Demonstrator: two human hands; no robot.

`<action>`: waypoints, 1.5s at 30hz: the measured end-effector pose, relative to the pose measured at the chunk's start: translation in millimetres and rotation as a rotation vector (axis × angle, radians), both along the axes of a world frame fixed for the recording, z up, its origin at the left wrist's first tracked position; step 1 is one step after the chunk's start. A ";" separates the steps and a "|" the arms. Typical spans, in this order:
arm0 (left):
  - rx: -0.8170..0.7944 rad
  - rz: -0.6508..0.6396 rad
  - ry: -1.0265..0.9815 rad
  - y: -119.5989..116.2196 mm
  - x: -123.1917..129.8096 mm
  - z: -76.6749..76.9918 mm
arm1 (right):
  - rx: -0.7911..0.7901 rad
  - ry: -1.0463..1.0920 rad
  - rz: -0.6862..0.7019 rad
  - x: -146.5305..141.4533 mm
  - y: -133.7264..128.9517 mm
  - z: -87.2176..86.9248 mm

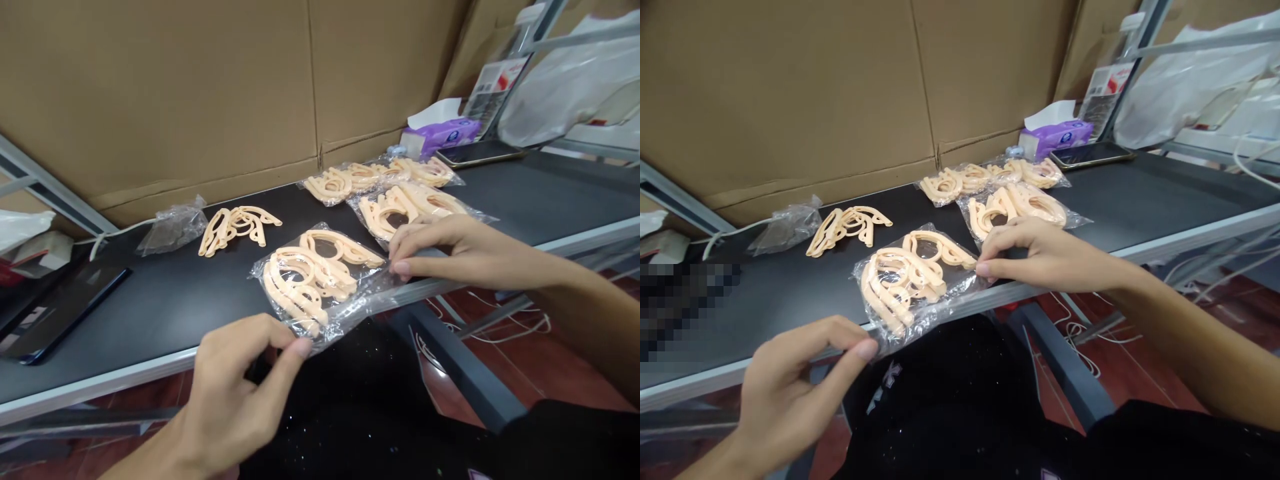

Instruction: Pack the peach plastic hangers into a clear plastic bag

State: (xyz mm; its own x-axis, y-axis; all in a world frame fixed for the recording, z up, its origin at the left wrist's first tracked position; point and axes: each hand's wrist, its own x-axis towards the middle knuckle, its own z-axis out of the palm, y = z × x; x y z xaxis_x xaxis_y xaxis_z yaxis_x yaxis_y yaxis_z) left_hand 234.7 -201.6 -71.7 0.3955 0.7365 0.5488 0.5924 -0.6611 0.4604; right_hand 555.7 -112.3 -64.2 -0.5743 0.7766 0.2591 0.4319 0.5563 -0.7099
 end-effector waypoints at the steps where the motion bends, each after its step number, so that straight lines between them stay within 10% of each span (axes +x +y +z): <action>1: -0.025 0.039 0.037 4.5 -3.6 1.3 | -0.016 -0.001 -0.034 -5.2 -0.8 -0.3; 6: 0.122 0.158 0.223 28.2 -14.7 0.9 | 0.164 -0.008 -0.173 -24.6 -0.8 -10.8; 13: 0.390 -0.213 0.448 26.0 -12.7 4.7 | 0.365 -0.139 -0.081 -11.3 -8.5 -22.5; 21: 0.614 -0.044 0.570 17.0 -8.8 -15.8 | 0.688 -0.271 -0.012 6.8 -14.0 -45.1; 29: 0.587 -0.149 0.449 24.9 -17.3 -17.8 | 0.905 -0.213 -0.062 -6.2 -24.3 -42.5; 33: 0.536 -0.214 0.328 23.6 -21.5 18.4 | 0.819 -0.071 -0.039 -16.1 -30.8 -10.5; 39: 0.354 0.146 -0.054 73.3 -7.5 78.2 | 0.457 0.161 -0.379 -33.4 8.0 64.8; 45: -0.291 0.266 0.063 157.9 -5.3 60.2 | -0.030 -0.013 -0.300 -48.5 97.0 68.3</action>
State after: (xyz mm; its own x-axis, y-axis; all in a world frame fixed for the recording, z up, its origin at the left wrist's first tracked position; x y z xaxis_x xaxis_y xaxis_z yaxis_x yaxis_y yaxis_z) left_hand 229.4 -43.6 -11.6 0.1965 0.9388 0.2830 0.7583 -0.3284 0.5631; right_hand 507.2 -15.3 4.1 -0.3209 0.9193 0.2278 0.5829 0.3813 -0.7175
